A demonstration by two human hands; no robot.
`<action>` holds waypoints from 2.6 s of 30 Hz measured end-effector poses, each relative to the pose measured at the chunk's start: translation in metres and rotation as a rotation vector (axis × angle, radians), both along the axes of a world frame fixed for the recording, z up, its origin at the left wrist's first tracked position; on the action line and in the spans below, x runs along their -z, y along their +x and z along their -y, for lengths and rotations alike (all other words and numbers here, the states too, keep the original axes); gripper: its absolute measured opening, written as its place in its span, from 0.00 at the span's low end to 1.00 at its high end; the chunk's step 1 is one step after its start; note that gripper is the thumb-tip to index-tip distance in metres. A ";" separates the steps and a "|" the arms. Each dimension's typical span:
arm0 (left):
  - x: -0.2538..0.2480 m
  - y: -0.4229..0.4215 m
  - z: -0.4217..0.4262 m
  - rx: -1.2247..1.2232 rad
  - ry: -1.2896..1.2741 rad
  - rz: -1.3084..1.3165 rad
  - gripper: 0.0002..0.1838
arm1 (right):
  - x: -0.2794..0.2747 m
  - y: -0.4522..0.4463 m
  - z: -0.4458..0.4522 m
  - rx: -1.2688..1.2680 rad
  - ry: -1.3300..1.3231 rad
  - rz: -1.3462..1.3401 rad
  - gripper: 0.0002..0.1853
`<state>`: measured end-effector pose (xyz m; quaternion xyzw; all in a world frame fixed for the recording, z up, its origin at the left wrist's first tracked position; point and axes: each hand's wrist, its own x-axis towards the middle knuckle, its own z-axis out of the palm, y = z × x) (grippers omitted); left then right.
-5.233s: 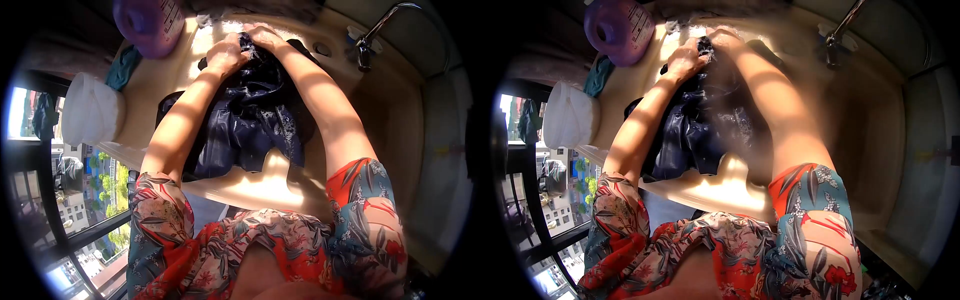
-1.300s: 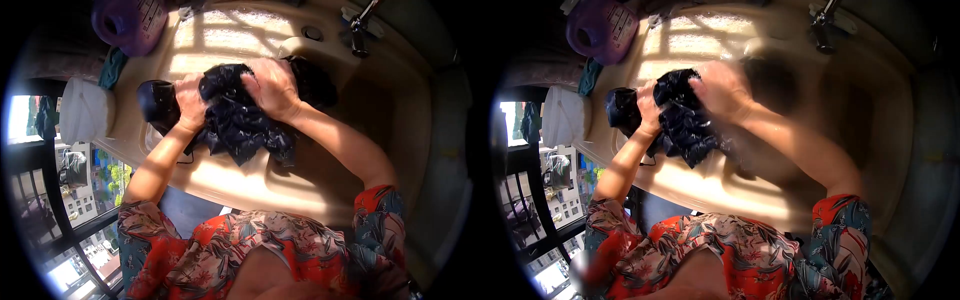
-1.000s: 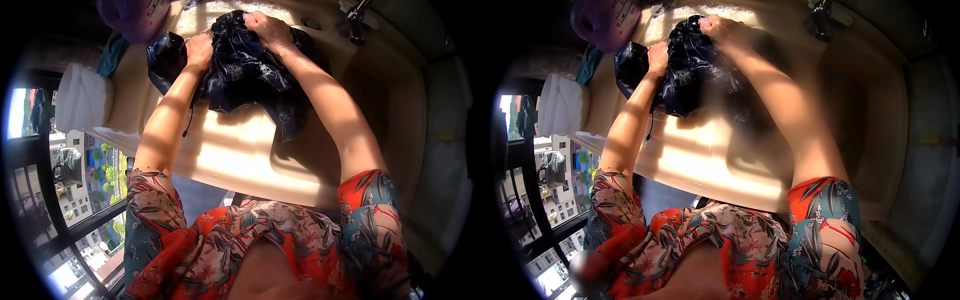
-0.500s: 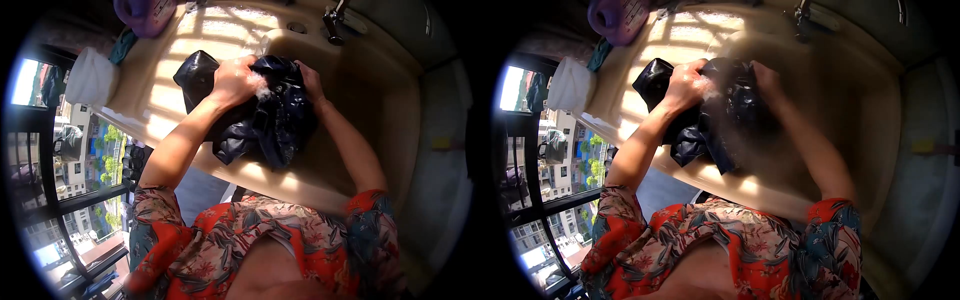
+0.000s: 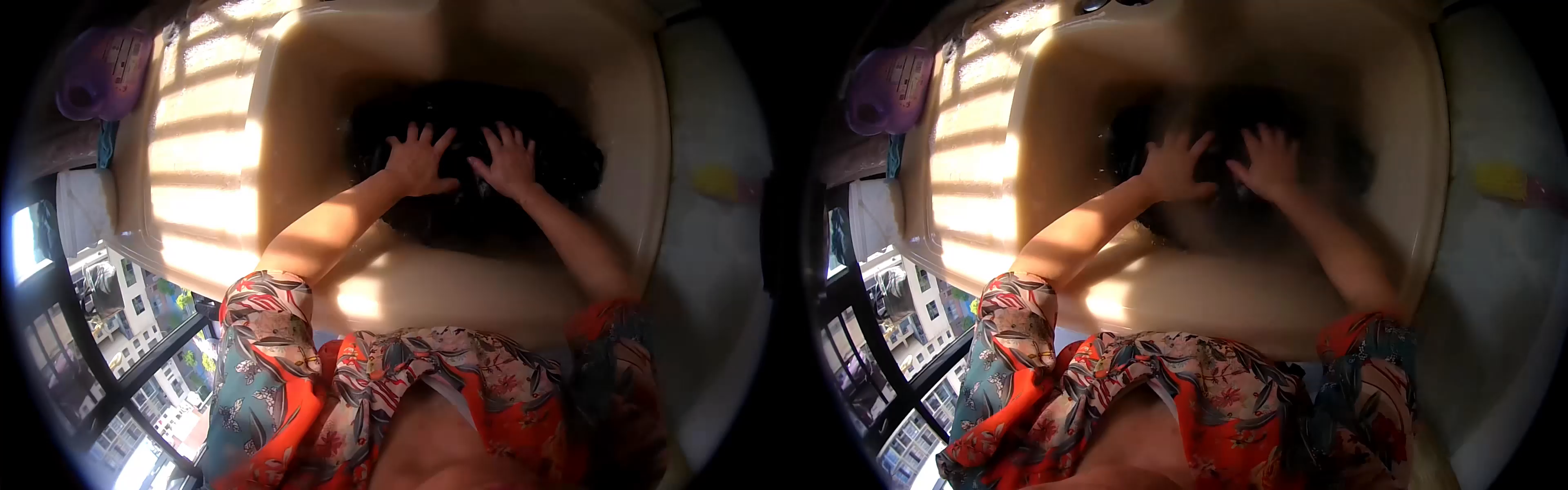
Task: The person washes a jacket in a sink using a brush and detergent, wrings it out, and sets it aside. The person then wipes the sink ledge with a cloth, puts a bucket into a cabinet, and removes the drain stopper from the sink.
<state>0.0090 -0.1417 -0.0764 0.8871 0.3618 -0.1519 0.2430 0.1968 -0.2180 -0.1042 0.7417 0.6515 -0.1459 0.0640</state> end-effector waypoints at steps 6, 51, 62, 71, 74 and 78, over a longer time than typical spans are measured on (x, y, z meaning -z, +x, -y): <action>0.160 0.065 -0.016 -0.210 -0.120 0.431 0.33 | 0.044 0.051 -0.055 0.371 -0.442 -0.536 0.32; 0.063 0.038 -0.014 0.117 0.206 0.124 0.14 | 0.125 0.012 -0.018 0.293 0.212 -0.633 0.29; -0.029 0.023 -0.038 -0.872 -0.967 0.584 0.34 | 0.003 0.057 -0.038 0.722 -0.053 -1.211 0.39; -0.022 -0.028 0.050 0.285 -0.024 0.172 0.47 | -0.062 -0.026 0.079 -0.311 0.299 -0.597 0.31; 0.000 -0.013 0.055 0.317 -0.018 0.126 0.41 | -0.030 -0.042 0.080 -0.096 0.260 -0.616 0.32; -0.005 0.002 0.027 0.073 -0.359 0.256 0.35 | 0.014 -0.033 0.030 -0.259 0.195 -0.583 0.27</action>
